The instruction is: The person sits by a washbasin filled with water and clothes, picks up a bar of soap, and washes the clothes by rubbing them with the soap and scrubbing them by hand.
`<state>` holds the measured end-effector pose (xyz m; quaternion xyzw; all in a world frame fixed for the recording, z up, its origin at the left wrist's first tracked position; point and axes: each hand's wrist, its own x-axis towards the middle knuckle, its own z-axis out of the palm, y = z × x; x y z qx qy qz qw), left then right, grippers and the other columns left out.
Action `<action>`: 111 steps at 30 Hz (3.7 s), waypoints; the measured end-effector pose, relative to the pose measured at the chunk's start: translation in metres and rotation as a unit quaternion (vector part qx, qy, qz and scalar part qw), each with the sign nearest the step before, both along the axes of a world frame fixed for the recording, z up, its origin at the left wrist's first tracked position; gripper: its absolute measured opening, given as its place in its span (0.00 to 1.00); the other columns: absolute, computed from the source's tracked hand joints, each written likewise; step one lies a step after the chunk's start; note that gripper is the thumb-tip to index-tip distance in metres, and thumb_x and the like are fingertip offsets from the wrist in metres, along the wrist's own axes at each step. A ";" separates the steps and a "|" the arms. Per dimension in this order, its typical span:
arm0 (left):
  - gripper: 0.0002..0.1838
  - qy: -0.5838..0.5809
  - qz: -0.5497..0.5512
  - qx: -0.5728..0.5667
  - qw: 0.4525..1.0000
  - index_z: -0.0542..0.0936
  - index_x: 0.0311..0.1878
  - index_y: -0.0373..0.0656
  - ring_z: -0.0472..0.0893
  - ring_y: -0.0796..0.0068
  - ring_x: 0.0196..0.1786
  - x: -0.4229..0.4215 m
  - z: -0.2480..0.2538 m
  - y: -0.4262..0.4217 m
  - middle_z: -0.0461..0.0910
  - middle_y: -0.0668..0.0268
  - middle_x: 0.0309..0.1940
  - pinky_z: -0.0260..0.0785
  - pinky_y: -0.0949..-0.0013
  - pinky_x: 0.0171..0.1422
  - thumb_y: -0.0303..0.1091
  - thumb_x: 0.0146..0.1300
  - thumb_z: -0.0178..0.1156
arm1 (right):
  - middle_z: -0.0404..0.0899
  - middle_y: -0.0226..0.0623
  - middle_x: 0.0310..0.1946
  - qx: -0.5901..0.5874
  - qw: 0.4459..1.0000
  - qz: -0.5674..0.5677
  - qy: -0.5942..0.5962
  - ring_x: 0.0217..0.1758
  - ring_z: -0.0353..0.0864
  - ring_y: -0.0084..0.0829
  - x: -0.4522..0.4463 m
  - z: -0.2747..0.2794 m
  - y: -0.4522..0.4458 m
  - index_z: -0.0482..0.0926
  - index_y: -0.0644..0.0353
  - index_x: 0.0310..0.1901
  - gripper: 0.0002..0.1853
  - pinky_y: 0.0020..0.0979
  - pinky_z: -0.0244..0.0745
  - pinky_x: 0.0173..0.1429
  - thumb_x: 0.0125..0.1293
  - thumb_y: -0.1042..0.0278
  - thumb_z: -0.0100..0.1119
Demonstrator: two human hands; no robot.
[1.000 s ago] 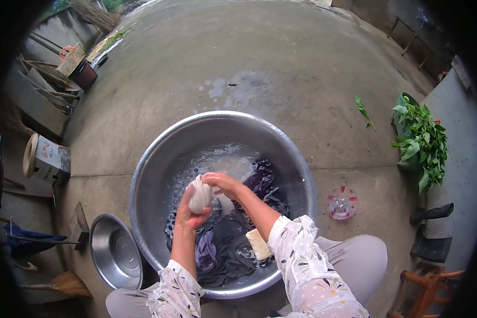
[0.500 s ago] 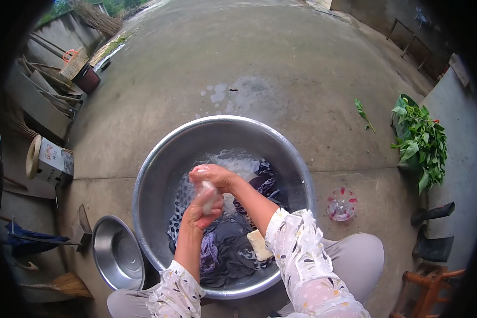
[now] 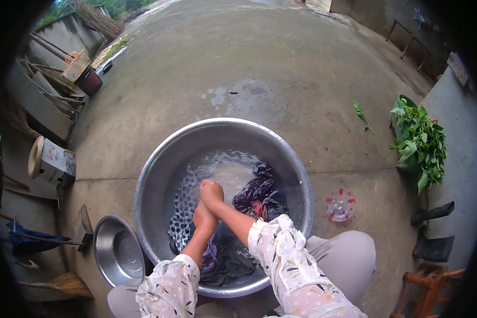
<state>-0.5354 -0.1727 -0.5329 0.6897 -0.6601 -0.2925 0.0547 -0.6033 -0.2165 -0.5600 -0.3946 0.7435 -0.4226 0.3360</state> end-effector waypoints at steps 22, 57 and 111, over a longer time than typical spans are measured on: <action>0.46 -0.436 0.097 0.119 0.887 0.70 0.62 0.50 0.78 0.61 0.56 0.390 0.132 -0.069 0.78 0.57 0.52 0.69 0.60 0.61 0.49 0.34 0.77 | 0.80 0.56 0.38 0.108 0.979 0.089 0.145 0.44 0.78 0.55 -0.105 -0.038 0.018 0.81 0.62 0.38 0.19 0.46 0.70 0.50 0.59 0.53 0.52; 0.46 0.611 0.377 0.356 0.598 0.47 0.72 0.51 0.59 0.33 0.66 0.027 -0.071 -0.043 0.50 0.45 0.70 0.62 0.33 0.61 0.65 0.59 0.53 | 0.80 0.45 0.44 -0.008 0.972 0.148 0.180 0.49 0.78 0.44 -0.082 -0.120 0.007 0.80 0.50 0.50 0.22 0.41 0.71 0.55 0.50 0.59 0.61; 0.25 0.647 0.356 0.235 0.632 0.73 0.50 0.41 0.76 0.59 0.45 0.048 -0.089 -0.051 0.75 0.57 0.47 0.70 0.53 0.46 0.53 0.64 0.50 | 0.79 0.48 0.31 -0.113 0.964 0.199 0.137 0.35 0.79 0.51 0.036 0.033 0.038 0.80 0.57 0.28 0.17 0.48 0.73 0.40 0.61 0.51 0.51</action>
